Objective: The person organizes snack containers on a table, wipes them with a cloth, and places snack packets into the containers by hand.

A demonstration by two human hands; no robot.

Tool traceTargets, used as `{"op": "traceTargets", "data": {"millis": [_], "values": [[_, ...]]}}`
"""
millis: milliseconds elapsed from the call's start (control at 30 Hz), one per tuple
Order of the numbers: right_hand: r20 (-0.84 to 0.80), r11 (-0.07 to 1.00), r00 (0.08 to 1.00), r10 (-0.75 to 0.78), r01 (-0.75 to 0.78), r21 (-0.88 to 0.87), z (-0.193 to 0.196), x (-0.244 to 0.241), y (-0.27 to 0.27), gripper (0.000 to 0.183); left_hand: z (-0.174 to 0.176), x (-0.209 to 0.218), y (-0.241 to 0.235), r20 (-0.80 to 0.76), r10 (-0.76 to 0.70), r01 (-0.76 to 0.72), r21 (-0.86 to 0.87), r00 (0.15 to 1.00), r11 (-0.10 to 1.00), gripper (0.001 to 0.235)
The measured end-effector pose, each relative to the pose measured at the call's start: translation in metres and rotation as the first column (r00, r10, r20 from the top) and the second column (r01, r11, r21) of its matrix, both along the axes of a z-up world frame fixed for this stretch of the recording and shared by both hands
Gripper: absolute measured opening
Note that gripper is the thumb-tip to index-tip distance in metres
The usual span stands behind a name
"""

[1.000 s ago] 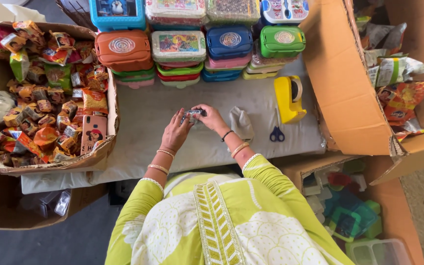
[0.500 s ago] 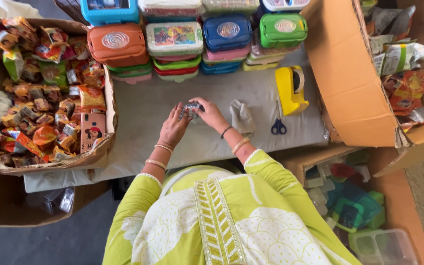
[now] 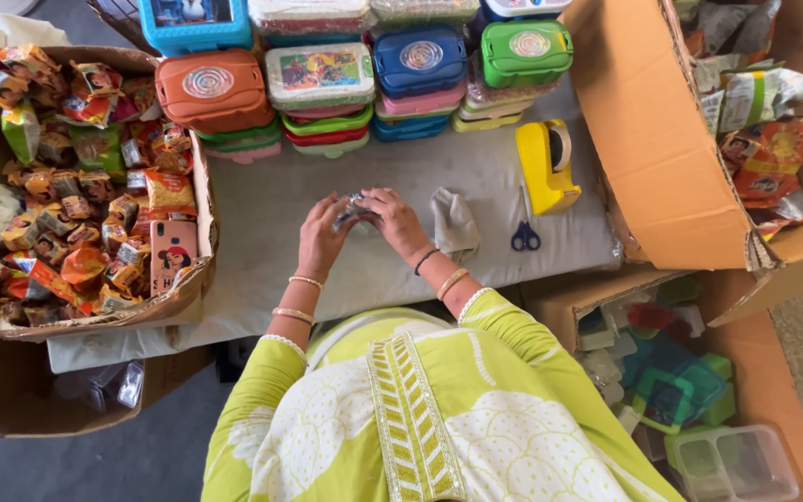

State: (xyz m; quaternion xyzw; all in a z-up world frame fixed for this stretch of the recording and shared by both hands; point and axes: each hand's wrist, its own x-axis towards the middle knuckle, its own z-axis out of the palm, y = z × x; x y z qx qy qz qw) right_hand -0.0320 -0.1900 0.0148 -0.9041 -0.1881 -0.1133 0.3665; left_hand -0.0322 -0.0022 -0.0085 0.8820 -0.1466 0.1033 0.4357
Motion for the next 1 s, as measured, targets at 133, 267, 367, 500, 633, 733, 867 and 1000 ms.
{"op": "traceTargets", "data": {"millis": [133,267,367,500,633,733,867,1000], "values": [[0.019,1.0,1.0,-0.023,0.023,0.001,-0.004,-0.002,0.002,0.034,0.004,0.002,0.0,-0.048,-0.013,0.013,-0.005,0.999,1.0,0.042],[-0.022,0.996,0.998,-0.066,0.067,0.065,-0.018,-0.003,0.003,0.036,0.003,0.003,0.001,0.001,-0.053,0.052,0.041,0.999,0.998,0.041],[-0.066,0.994,0.996,-0.061,0.067,0.086,-0.026,-0.007,0.003,0.04,-0.004,0.001,0.004,0.032,-0.058,0.055,0.092,0.998,0.994,0.04],[-0.1,0.992,0.994,-0.044,0.056,0.116,-0.012,-0.018,-0.032,0.051,-0.017,0.006,0.001,0.028,-0.055,0.051,0.149,0.998,0.988,0.037],[-0.083,0.953,0.977,-0.195,0.209,0.22,0.001,-0.039,-0.115,0.043,-0.017,0.008,0.002,0.053,-0.073,0.063,0.171,0.996,0.983,0.036],[0.123,0.814,0.807,-0.578,0.56,0.154,-0.039,-0.05,-0.209,0.026,-0.016,0.006,0.002,0.066,-0.068,0.056,0.172,0.995,0.984,0.033],[0.199,0.558,0.549,-0.812,0.83,-0.008,-0.091,-0.058,-0.331,0.019,-0.015,0.006,0.001,0.059,-0.068,0.057,0.174,0.996,0.983,0.033],[0.119,0.599,0.604,-0.788,0.797,-0.077,-0.13,-0.038,-0.401,0.014,-0.017,0.008,0.002,0.056,-0.072,0.06,0.186,0.996,0.981,0.034]]}}
